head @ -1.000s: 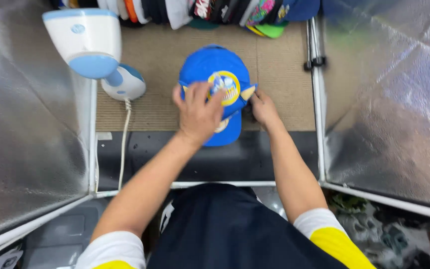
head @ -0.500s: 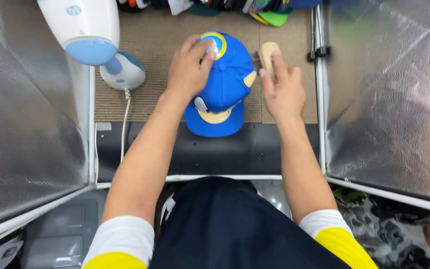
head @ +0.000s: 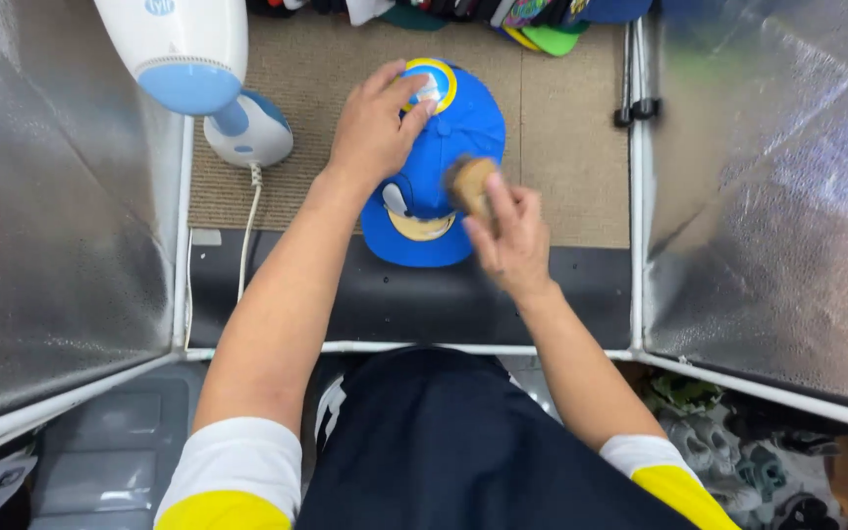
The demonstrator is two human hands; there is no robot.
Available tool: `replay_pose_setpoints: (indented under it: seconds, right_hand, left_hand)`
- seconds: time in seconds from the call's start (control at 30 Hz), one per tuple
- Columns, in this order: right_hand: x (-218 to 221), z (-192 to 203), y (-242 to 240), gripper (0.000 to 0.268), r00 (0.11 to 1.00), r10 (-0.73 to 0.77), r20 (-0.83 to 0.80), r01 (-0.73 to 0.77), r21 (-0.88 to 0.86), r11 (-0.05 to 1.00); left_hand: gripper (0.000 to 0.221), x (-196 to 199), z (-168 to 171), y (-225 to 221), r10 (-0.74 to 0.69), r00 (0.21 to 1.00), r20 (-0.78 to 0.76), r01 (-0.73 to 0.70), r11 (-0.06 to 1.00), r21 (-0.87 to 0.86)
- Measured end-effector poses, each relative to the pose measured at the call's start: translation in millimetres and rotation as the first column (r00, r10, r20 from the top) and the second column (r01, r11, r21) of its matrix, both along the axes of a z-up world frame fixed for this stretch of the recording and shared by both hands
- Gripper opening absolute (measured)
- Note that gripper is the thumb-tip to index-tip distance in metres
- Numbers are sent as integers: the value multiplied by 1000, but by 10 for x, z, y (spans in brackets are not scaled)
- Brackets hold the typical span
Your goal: Brushing and steaming a blue Sonic the Hedgehog themed baseball cap to clean or restore it.
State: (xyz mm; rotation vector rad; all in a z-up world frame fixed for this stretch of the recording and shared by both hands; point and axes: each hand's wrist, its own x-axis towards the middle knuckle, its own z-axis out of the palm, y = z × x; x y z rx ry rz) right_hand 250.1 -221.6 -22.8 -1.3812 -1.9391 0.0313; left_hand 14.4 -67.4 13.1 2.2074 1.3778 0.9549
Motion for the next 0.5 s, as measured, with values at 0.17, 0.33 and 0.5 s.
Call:
replay_pose_setpoints:
  seconds: [0.17,0.33,0.5]
  right_hand:
    - [196,165,-145,63,899,-431,-81,374,-374,849]
    - [49,-165,-249,55,971,240,3,-240,-28,970]
    - [566,-594,-237,62,946,-313,80,310,-498,810]
  left_hand:
    - [46,-4,108,-150,66,998,-2,-66,998,-20]
    - [42,10,-37,-68,45,997,59,-51,993,102]
    - [44,39,13,-148,120,990,74,-119,993,-25]
